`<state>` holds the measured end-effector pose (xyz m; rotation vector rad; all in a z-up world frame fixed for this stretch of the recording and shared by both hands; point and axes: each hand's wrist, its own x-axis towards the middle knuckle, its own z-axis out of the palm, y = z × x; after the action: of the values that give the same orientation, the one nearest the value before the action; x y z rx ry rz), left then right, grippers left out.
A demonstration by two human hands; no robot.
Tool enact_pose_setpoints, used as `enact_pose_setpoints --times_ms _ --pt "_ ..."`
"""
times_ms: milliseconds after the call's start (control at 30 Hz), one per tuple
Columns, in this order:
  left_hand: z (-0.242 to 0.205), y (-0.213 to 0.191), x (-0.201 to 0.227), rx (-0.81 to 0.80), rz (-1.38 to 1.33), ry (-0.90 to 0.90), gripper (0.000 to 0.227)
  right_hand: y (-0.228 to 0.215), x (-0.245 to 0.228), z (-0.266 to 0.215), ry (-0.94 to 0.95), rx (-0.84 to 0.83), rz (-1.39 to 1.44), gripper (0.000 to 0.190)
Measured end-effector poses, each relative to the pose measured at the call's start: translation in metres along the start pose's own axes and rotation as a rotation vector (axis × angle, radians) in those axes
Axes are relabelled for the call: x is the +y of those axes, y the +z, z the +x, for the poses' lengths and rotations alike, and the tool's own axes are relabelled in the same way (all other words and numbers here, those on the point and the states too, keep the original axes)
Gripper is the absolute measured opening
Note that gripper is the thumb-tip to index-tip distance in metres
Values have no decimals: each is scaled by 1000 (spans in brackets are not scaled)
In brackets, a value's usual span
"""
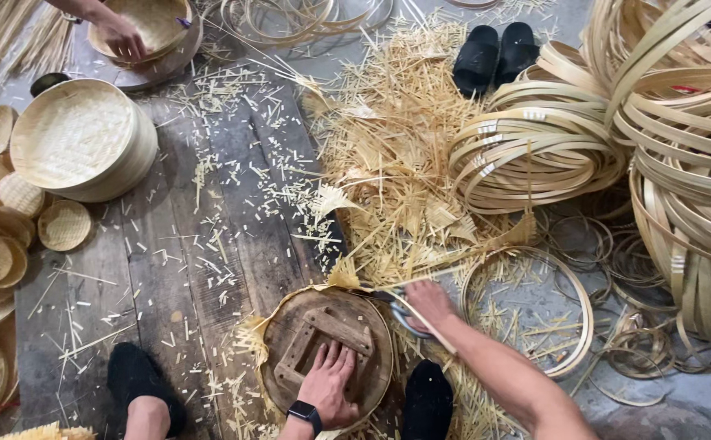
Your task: The person places a woven bamboo mat over a wooden mold, then uses shears to trim the excess material around the circular edge. They remove the mold, flip the basket, and repeat the process with a new mat.
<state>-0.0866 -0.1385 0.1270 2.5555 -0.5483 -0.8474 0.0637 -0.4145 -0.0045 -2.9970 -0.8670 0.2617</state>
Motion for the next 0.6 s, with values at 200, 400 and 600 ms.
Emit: enact_pose_setpoints --times_ms 200,400,600 --pt "2 8 -8 -35 63 10 109 -9 -20 11 54 -163 11 23" --pt "19 38 -5 680 -297 -307 116 -43 13 -28 112 -284 173 46" --pt "71 40 29 832 -436 -614 120 -32 -25 19 67 -121 -10 46"
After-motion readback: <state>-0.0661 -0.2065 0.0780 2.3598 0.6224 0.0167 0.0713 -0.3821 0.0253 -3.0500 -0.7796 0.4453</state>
